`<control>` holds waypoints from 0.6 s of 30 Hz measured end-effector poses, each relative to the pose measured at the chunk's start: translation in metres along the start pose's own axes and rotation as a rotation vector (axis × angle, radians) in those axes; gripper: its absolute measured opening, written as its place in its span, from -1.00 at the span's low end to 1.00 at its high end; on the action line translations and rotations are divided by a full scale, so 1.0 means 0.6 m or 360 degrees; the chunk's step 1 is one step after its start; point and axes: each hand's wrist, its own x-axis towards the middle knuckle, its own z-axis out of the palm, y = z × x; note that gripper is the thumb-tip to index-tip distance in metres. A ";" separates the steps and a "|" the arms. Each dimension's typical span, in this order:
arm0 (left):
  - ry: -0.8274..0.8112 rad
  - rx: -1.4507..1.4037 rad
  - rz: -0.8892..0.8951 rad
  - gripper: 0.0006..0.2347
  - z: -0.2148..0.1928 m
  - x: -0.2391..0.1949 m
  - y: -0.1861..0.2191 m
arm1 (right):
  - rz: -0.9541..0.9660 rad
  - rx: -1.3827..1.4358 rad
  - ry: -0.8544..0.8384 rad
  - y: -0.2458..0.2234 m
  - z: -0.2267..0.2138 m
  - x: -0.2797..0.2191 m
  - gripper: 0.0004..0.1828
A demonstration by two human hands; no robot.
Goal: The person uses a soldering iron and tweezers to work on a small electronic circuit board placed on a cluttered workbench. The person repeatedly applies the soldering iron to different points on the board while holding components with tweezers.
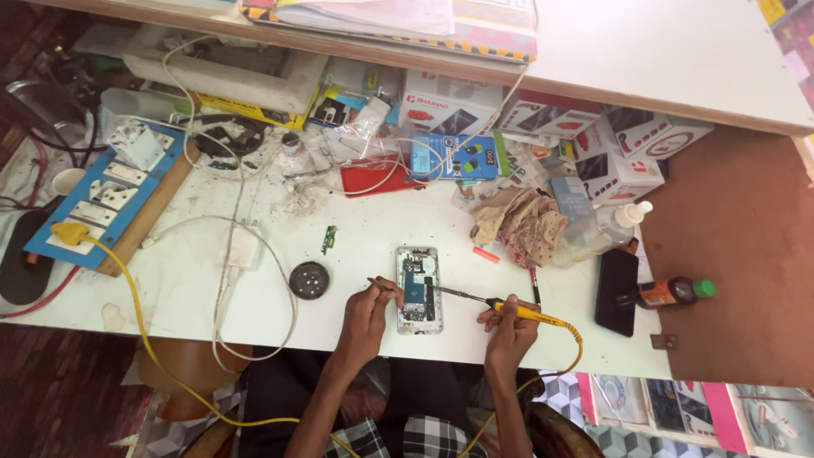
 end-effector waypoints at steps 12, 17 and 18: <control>0.0077 -0.0097 -0.0029 -0.74 0.003 0.007 -0.010 | 0.0014 0.0173 0.0038 0.019 -0.012 0.012 -0.74; 0.0058 -0.0076 -0.0046 -0.75 0.005 0.007 -0.011 | 0.0065 0.0222 0.0155 0.019 -0.004 0.013 -0.74; 0.0067 -0.0068 -0.0031 -0.75 0.003 0.008 -0.012 | 0.0070 0.0209 0.0157 0.018 0.000 0.013 -0.74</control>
